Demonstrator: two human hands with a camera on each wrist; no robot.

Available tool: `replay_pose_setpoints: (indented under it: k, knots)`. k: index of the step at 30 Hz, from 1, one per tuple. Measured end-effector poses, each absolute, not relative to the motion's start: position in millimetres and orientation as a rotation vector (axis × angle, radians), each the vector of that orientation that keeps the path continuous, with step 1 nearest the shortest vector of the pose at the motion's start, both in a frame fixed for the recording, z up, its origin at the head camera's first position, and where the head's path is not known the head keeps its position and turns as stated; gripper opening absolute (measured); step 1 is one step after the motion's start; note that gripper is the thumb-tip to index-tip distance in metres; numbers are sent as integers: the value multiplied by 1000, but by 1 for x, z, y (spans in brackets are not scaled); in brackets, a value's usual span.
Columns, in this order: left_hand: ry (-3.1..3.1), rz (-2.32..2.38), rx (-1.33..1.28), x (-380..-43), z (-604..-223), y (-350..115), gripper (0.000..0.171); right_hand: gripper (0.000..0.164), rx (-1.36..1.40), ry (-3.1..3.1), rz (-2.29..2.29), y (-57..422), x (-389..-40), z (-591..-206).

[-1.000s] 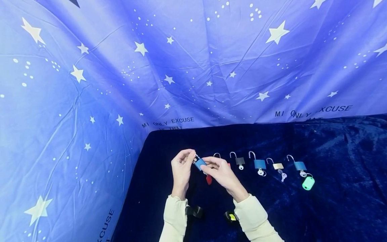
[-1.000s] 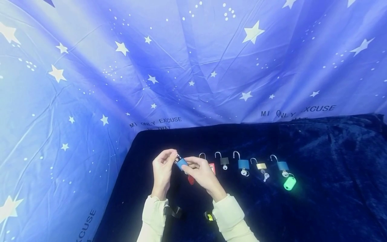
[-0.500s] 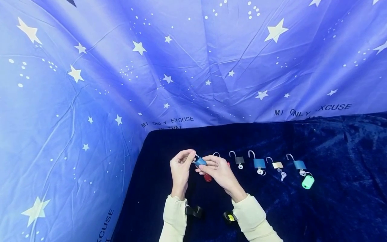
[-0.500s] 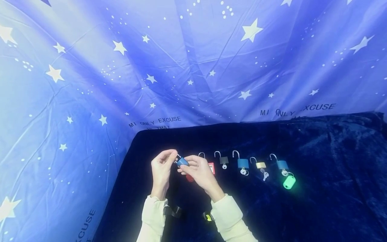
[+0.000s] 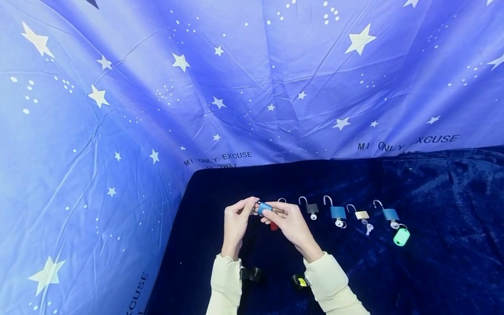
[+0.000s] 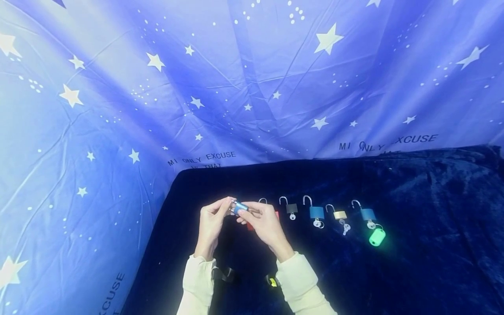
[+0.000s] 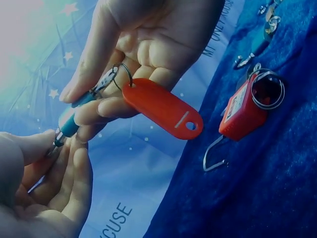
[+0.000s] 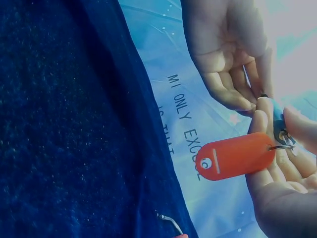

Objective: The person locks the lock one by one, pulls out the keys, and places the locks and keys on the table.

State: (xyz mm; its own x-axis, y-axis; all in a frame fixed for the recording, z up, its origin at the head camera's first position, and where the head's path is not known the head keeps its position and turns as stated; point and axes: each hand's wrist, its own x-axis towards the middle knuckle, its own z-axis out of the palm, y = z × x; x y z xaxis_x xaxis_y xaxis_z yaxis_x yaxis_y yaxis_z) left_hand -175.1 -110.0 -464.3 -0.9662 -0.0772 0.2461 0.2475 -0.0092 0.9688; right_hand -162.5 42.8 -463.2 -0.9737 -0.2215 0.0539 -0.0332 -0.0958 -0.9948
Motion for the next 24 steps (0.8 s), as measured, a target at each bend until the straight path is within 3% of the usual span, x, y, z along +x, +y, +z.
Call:
replay_pose_setpoints:
  k: [10, 24]
  knots:
    - [-2052, -2003, -220, -173, -461, -105, 26, 32, -309, 2090, -2200, 46, -156, -440]
    - [-2039, -1840, -232, -161, -442, -88, 18, 26, -263, 2207, -2255, 44, -164, -463]
